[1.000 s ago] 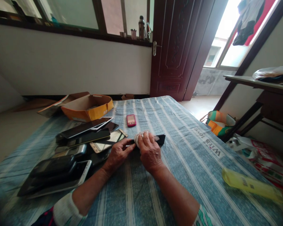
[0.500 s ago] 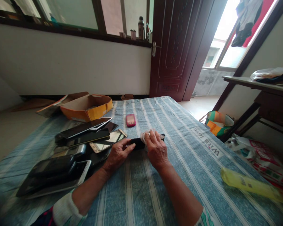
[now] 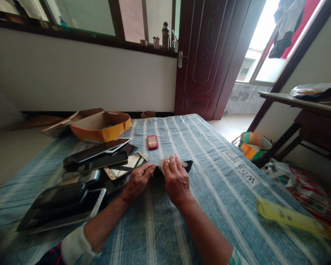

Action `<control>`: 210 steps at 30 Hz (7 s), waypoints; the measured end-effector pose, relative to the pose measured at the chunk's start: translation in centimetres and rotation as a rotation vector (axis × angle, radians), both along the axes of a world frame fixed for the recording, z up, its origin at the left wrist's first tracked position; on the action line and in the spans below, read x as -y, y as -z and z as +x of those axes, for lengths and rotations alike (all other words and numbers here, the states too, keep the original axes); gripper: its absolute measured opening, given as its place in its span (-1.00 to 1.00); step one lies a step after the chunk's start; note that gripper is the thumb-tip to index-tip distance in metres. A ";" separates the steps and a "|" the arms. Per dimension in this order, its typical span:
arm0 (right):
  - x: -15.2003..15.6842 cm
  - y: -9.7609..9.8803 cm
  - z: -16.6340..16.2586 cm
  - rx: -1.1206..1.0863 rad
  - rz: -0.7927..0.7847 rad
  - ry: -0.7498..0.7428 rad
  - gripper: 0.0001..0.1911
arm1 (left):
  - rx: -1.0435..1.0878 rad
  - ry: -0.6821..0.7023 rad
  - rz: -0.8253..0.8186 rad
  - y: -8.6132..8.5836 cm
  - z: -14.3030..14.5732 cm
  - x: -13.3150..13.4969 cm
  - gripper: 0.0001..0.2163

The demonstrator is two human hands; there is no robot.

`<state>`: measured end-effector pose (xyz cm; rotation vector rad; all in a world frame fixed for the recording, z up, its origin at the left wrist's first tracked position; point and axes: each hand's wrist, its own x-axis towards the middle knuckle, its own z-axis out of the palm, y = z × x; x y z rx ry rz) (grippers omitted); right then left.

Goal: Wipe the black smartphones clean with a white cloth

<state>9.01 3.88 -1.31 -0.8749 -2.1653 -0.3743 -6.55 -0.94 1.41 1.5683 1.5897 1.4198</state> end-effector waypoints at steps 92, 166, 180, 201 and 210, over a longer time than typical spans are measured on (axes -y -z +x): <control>0.2 -3.2 2.3 -0.082 -0.059 -0.127 -0.64 | -0.069 0.001 -0.047 0.7 -0.2 -0.3 -0.66; -1.2 -2.7 1.6 -0.074 -0.161 -0.077 -0.65 | -0.171 -0.284 0.002 0.9 -0.5 -0.2 -0.86; -1.0 -2.9 1.6 -0.059 -0.200 -0.070 -0.66 | -0.165 -0.290 0.024 0.9 -0.4 -0.1 -0.88; -1.1 -2.8 1.8 -0.051 -0.230 -0.084 -0.63 | -0.125 -0.265 0.033 1.0 -0.2 -0.1 -0.88; -1.1 -2.8 1.9 -0.045 -0.242 -0.079 -0.59 | -0.121 -0.256 0.042 1.1 -0.3 -0.2 -0.88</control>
